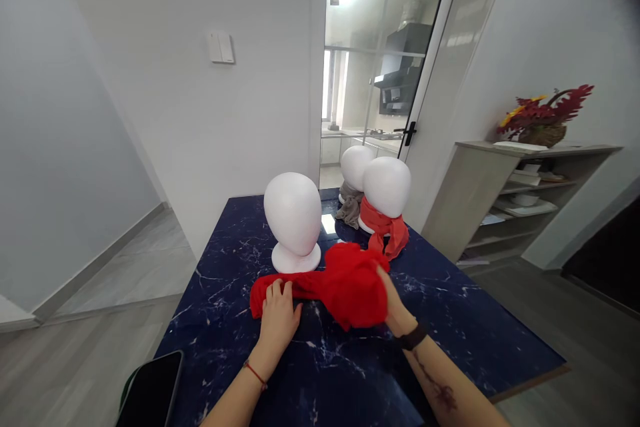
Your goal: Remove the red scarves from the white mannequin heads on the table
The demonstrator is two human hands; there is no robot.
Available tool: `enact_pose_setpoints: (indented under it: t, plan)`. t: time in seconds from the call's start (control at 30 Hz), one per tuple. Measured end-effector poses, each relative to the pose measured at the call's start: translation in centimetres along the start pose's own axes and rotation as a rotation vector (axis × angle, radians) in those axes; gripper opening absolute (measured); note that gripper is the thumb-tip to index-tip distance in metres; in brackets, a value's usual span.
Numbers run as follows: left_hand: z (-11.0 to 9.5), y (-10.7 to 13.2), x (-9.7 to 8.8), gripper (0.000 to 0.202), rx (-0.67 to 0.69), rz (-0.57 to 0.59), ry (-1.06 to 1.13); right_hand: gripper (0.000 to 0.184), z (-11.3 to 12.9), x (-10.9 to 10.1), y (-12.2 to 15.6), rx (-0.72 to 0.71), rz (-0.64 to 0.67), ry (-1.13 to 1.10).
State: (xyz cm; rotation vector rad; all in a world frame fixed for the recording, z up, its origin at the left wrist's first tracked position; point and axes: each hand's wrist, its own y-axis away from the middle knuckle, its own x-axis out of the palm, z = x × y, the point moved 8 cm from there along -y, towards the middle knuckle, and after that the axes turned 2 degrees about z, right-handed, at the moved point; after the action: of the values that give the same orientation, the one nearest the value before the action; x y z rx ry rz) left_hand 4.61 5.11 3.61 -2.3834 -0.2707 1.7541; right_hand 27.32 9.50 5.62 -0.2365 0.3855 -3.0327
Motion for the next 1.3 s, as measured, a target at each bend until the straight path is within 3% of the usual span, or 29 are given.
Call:
enact_pose_setpoints:
  t: [0.1, 0.2, 0.27, 0.33, 0.43, 0.53, 0.63, 0.73, 0.9, 0.97, 1.1, 1.3]
  plan:
    - [0.1, 0.0, 1.1, 0.029, 0.005, 0.110, -0.029, 0.068, 0.6, 5.0, 2.2, -0.099, 0.341, 0.260]
    - [0.4, -0.3, 0.9, 0.026, -0.045, 0.115, 0.264, 0.095, 0.4, 8.2, 4.4, -0.182, 0.591, 0.521]
    - [0.5, -0.6, 0.6, 0.022, -0.080, 0.082, 0.562, 0.098, 0.0, 8.6, 4.8, -0.195, 0.621, 0.585]
    - [0.2, -0.8, 0.6, 0.021, -0.080, 0.079, 0.860, 0.092, -0.4, 8.3, 4.6, -0.199, 0.563, 0.611]
    - [-1.6, -0.6, 1.1, 0.023, -0.021, 0.245, 1.191, 0.088, -1.2, 7.9, 4.3, -0.193, 0.488, 0.654]
    - [-4.1, 0.4, 1.1, 0.025, 0.111, 0.469, 1.296, 0.085, -1.5, 8.6, 4.7, -0.202, 0.523, 0.659]
    - [-5.4, 1.2, 0.6, 0.024, 0.194, 0.562, 1.282, 0.051, -1.5, 9.2, 4.9, -0.187, 0.557, 0.651]
    - [-4.5, 0.6, -0.2, 0.025, 0.134, 0.416, 1.307, 0.027, -1.5, 9.3, 4.9, -0.171, 0.564, 0.725]
    - [0.6, -0.9, -0.5, 0.025, -0.111, -0.055, 1.219, 0.030, -1.2, 9.1, 4.9, -0.174, 0.579, 0.791]
    - [2.5, -1.1, -0.4, 0.035, -0.188, -0.202, 1.129, 0.030, -1.2, 9.0, 4.9, -0.161, 0.581, 0.784]
    - [4.0, -2.2, 0.3, 0.070, -0.240, -0.287, 0.890, 0.030, -1.2, 9.0, 4.9, -0.148, 0.584, 0.760]
    - [2.8, -6.2, 0.5, 0.104, -0.287, -0.312, 0.599, 0.034, -1.1, 9.0, 5.0, -0.149, 0.593, 0.765]
